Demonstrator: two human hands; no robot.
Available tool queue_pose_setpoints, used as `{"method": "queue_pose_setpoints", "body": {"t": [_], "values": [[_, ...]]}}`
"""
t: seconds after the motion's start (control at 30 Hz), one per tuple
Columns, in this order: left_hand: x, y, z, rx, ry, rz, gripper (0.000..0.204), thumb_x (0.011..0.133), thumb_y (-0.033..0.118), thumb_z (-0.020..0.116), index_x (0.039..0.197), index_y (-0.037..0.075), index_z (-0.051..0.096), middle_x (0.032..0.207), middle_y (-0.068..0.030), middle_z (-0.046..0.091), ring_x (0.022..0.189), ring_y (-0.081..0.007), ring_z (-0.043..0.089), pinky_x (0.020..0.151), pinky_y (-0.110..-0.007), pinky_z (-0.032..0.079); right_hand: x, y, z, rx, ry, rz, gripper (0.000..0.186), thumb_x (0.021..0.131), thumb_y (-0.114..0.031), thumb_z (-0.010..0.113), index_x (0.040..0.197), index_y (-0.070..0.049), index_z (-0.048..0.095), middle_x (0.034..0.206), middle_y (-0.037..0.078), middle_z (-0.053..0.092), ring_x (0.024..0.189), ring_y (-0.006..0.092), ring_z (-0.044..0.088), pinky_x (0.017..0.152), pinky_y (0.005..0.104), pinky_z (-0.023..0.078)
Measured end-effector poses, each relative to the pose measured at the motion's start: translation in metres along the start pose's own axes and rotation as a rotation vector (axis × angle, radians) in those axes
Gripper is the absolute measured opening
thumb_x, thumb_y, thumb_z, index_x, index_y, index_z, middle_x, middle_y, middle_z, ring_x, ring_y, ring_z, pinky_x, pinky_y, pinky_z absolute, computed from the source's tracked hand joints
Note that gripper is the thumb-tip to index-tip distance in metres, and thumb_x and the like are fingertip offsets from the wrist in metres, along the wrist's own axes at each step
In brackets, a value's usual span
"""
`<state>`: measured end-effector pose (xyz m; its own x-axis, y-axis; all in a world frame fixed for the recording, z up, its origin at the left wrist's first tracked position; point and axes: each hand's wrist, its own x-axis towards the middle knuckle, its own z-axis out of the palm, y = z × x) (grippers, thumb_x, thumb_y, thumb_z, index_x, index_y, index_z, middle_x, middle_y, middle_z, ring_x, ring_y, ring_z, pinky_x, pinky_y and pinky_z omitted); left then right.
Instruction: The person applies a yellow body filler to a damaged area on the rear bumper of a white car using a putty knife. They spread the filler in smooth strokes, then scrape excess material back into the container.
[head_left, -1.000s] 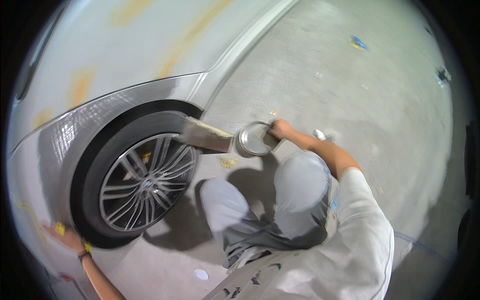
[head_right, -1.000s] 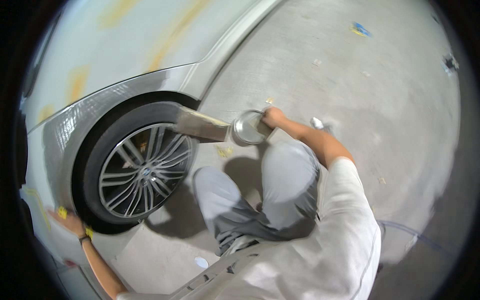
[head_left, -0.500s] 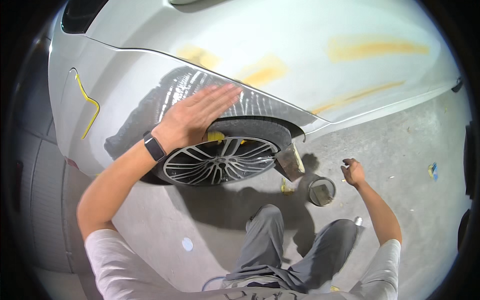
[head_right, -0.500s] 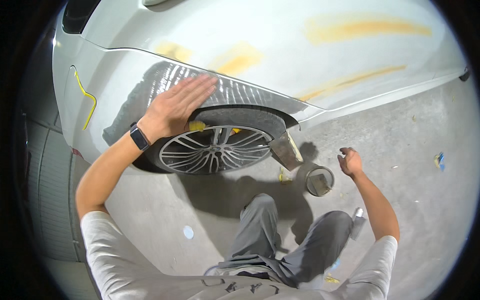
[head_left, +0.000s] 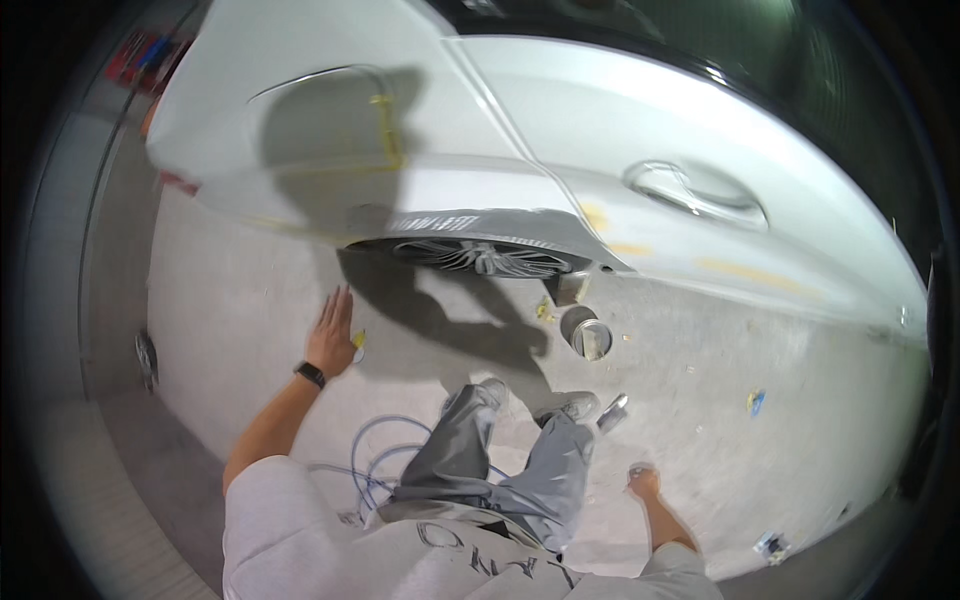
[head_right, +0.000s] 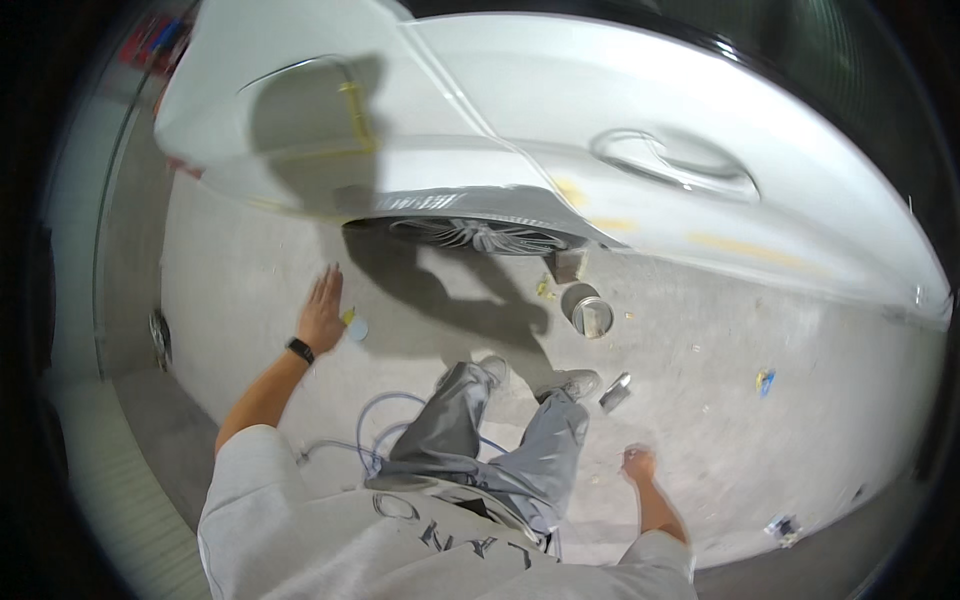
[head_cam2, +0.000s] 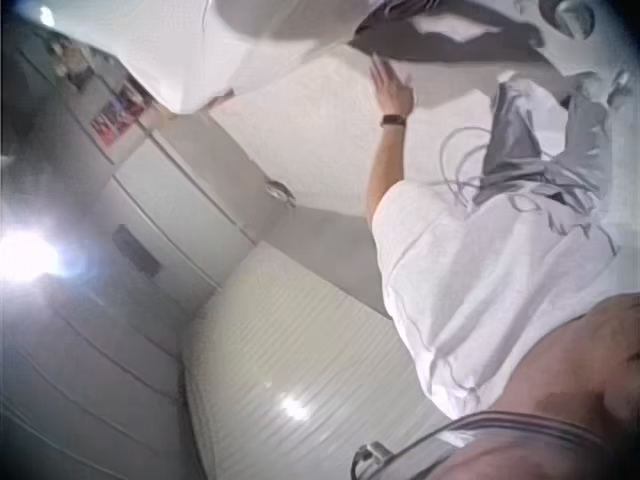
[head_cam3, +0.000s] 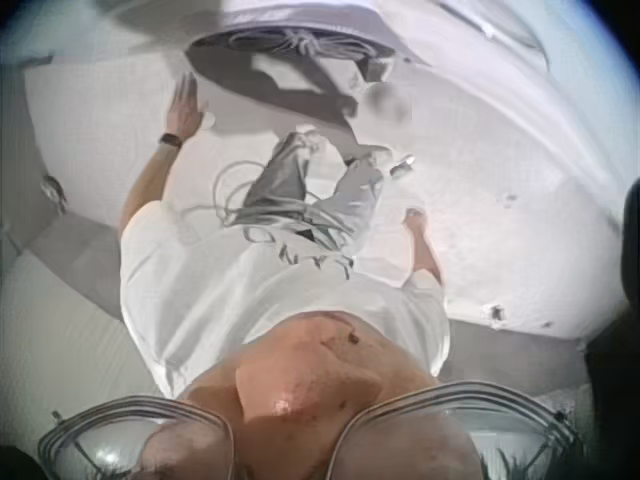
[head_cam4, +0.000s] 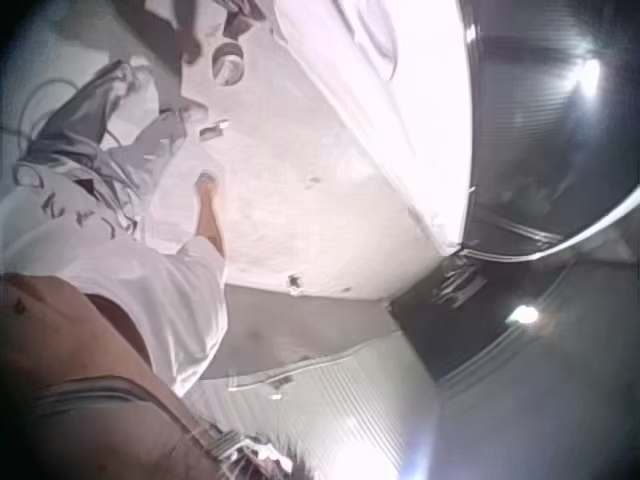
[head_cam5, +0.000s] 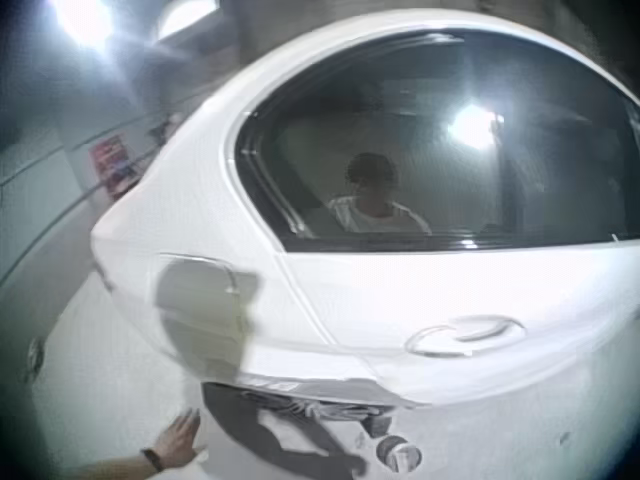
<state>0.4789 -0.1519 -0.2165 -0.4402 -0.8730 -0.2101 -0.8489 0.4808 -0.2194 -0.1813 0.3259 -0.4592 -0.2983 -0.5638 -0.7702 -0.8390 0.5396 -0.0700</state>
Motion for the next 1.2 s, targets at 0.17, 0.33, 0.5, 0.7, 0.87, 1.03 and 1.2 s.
{"method": "queue_pose_setpoints", "body": {"t": [0.17,0.33,0.5,0.7,0.87,1.03,1.2], "values": [[-0.248,0.043,0.102,-0.63,-1.115,-0.301,0.079,0.098,0.06,0.055,0.152,0.003,0.051,0.154,-0.0231,0.052,0.142,-0.0379,0.05,0.118,-0.046,0.04,-0.112,-0.028,0.008,-0.448,-0.221,-0.543,0.022,0.087,-0.029,0.071,0.096,-0.012,0.082,0.097,0.005,0.08,0.086,0.0228,0.076,0.077,0.0349,0.061],[-0.382,0.038,0.199,-0.93,-1.192,-0.2,0.05,0.092,0.042,0.065,0.125,0.005,0.075,0.133,-0.0234,0.068,0.125,-0.0387,0.064,0.101,-0.047,0.052,-0.12,-0.202,-0.062,-0.352,-0.173,-0.484,0.017,0.088,-0.021,0.07,0.095,-0.007,0.078,0.085,0.009,0.079,0.077,0.0229,0.077,0.07,0.0388,0.061],[-0.392,-0.084,0.221,-1.126,-0.664,-0.976,0.049,0.096,0.04,0.061,0.128,0.005,0.069,0.12,-0.0242,0.072,0.114,-0.0434,0.067,0.098,-0.049,0.053,-0.094,-0.495,-0.146,-0.148,-0.07,-0.439,0.031,0.082,-0.017,0.069,0.109,-0.008,0.08,0.095,0.022,0.077,0.088,0.0344,0.076,0.08,0.04,0.059],[-0.335,-0.275,0.2,-1.239,-0.244,-1.12,0.051,0.096,0.034,0.061,0.137,0.004,0.062,0.123,-0.0221,0.072,0.113,-0.0419,0.067,0.098,-0.049,0.053,-0.004,-0.731,-0.178,0.322,-0.357,-0.389,0.032,0.093,-0.009,0.062,0.122,-0.001,0.073,0.087,0.007,0.074,0.06,0.0122,0.058,0.056,0.0262,0.045],[-0.327,-0.365,0.225,-1.223,-0.236,-1.148,0.047,0.094,0.03,0.06,0.133,0.004,0.063,0.119,-0.0225,0.072,0.109,-0.0431,0.068,0.095,-0.05,0.054,0.141,-0.834,-0.133,-0.42,-0.154,-0.667,0.029,0.097,-0.007,0.057,0.117,0.007,0.071,0.089,0.014,0.075,0.073,0.0233,0.069,0.067,0.0411,0.055],[-0.354,-0.405,0.241,-1.259,-0.348,-1.515,0.036,0.097,0.029,0.058,0.121,0.004,0.067,0.114,-0.024,0.072,0.104,-0.0422,0.069,0.091,-0.051,0.054,0.176,-1.08,-0.184,-0.718,-0.384,-0.786,0.034,0.093,-0.016,0.063,0.118,0.002,0.074,0.102,0.021,0.078,0.085,0.0297,0.075,0.077,0.0438,0.058],[-0.349,-0.409,0.224,-1.234,-0.819,-0.89,0.042,0.095,0.039,0.059,0.117,0.007,0.074,0.115,-0.0227,0.074,0.109,-0.0414,0.07,0.094,-0.052,0.054,0.102,-1.416,-0.226,-0.113,-0.493,-0.721,0.038,0.097,-0.013,0.055,0.129,0.003,0.067,0.096,0.018,0.077,0.078,0.0197,0.074,0.064,0.0341,0.06]]}}
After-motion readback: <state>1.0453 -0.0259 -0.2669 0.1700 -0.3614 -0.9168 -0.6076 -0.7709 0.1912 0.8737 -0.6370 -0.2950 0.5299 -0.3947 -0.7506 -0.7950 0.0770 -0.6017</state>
